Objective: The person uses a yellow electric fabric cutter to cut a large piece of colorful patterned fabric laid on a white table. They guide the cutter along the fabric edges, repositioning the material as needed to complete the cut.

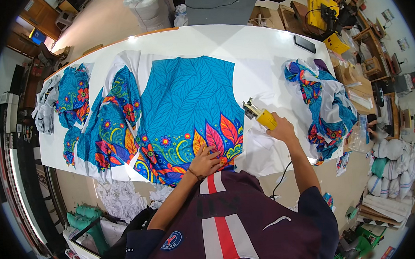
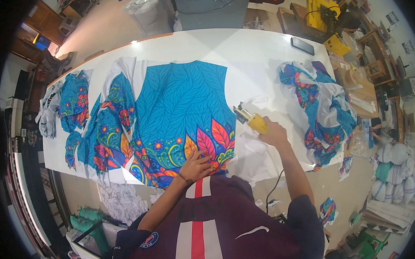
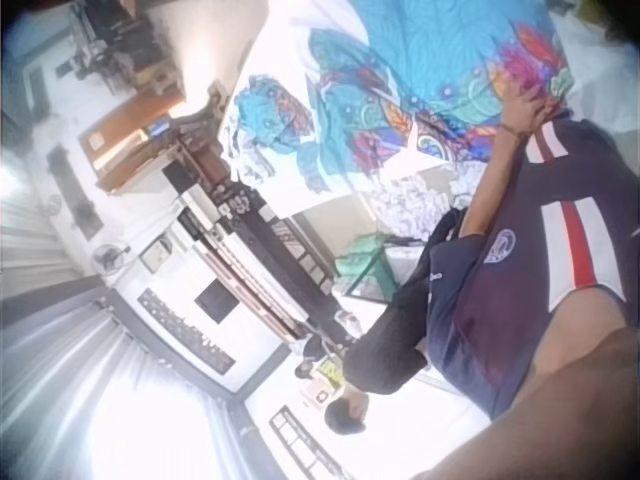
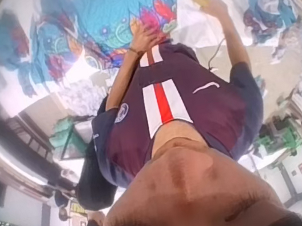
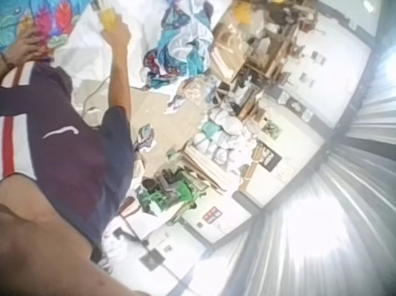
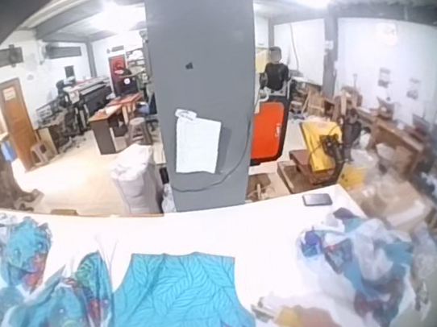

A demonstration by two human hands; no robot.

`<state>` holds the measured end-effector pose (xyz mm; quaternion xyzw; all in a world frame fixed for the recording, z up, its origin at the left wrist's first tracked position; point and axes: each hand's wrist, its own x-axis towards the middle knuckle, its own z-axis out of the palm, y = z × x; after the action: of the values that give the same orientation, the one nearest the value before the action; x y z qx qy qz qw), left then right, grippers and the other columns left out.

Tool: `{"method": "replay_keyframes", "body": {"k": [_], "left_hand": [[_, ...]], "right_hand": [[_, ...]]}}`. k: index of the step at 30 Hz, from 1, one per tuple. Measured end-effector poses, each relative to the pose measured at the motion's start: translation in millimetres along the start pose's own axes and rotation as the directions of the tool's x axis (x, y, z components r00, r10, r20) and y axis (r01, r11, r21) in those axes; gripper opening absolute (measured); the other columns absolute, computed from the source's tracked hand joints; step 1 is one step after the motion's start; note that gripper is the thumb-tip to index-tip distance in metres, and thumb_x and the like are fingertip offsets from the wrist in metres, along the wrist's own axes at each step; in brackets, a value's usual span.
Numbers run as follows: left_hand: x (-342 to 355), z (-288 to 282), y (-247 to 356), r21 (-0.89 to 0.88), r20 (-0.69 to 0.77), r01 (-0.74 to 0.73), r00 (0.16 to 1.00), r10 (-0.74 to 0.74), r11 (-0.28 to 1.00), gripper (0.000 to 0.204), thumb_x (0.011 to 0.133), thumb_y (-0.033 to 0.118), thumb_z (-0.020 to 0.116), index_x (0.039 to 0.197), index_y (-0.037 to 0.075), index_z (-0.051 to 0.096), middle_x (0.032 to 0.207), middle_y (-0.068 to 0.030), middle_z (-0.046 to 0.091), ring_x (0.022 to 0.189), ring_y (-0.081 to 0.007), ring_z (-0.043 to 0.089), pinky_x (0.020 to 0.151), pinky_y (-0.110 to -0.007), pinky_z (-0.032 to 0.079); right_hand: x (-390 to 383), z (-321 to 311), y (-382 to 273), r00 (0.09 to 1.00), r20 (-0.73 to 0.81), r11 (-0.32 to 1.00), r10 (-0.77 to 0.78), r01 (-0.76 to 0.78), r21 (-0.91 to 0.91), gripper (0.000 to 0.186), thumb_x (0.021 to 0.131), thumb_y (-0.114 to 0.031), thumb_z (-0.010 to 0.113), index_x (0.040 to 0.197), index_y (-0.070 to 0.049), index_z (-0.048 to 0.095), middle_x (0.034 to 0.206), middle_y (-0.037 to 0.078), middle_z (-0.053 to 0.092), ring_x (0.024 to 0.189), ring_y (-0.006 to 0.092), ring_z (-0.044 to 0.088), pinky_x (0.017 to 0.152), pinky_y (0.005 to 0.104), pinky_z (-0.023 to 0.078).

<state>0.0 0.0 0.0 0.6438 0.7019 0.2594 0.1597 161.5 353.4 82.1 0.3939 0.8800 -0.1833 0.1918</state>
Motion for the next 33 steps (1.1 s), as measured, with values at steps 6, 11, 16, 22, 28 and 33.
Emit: {"method": "replay_keyframes", "body": {"k": [6,11,16,22,28,33], "left_hand": [[3.0,4.3,-3.4,-0.052,-0.051,-0.039,0.998,0.037,0.998,0.021,0.088,0.031,0.077,0.093,0.011,0.081,0.121,-0.0031,0.073,0.128,-0.0287,0.056,0.111,-0.049,0.043],[5.6,-1.2,-9.1,-0.057,-0.048,-0.062,0.997,0.059,0.996,0.02,0.087,0.03,0.079,0.093,0.011,0.08,0.117,-0.002,0.073,0.124,-0.0272,0.058,0.105,-0.047,0.046],[6.2,-2.0,-13.0,-0.098,-0.069,-0.044,0.997,0.037,0.994,0.02,0.085,0.027,0.08,0.097,0.011,0.08,0.113,-0.0008,0.074,0.12,-0.0245,0.06,0.103,-0.044,0.048],[5.3,1.8,-21.1,-0.137,-0.09,-0.035,0.996,0.023,0.99,0.026,0.085,0.028,0.081,0.103,0.01,0.08,0.11,-0.0005,0.076,0.119,-0.0238,0.062,0.103,-0.043,0.049],[3.7,7.3,-31.4,-0.176,-0.088,-0.058,0.995,0.043,0.983,0.026,0.086,0.03,0.079,0.103,0.011,0.081,0.113,0.002,0.077,0.122,-0.0232,0.061,0.107,-0.046,0.046],[3.4,9.4,-38.7,-0.144,-0.075,-0.094,0.994,0.084,0.985,0.021,0.087,0.032,0.077,0.099,0.015,0.081,0.117,0.0058,0.075,0.122,-0.0214,0.06,0.105,-0.047,0.045]], "right_hand": [[1.7,5.7,-3.4,1.0,-0.008,0.999,0.027,-0.027,-0.023,0.067,0.073,-0.036,0.076,0.132,-0.018,0.052,0.106,0.02,0.073,0.1,0.0419,0.072,0.085,0.0527,0.058],[3.3,8.8,-19.2,0.998,-0.015,0.998,0.064,-0.064,0.019,0.071,0.073,-0.037,0.077,0.135,-0.016,0.051,0.109,0.023,0.071,0.102,0.0432,0.072,0.086,0.0533,0.058],[2.0,11.3,-41.5,0.994,-0.03,0.992,0.105,-0.102,0.078,0.074,0.072,-0.037,0.078,0.136,-0.015,0.049,0.109,0.023,0.071,0.103,0.0448,0.071,0.087,0.0537,0.058],[7.7,20.8,-65.0,0.985,-0.073,0.976,0.159,-0.146,0.159,0.072,0.073,-0.038,0.08,0.133,-0.011,0.052,0.11,0.026,0.072,0.102,0.0457,0.072,0.087,0.0539,0.058],[19.6,24.5,-92.9,0.969,-0.115,0.954,0.219,-0.188,0.233,0.067,0.073,-0.037,0.079,0.128,-0.009,0.052,0.11,0.025,0.073,0.103,0.0457,0.072,0.088,0.0541,0.058],[38.0,24.2,-116.3,0.945,-0.139,0.925,0.296,-0.247,0.29,0.07,0.072,-0.037,0.079,0.128,-0.004,0.055,0.117,0.028,0.071,0.107,0.0461,0.071,0.091,0.0528,0.058]]}}
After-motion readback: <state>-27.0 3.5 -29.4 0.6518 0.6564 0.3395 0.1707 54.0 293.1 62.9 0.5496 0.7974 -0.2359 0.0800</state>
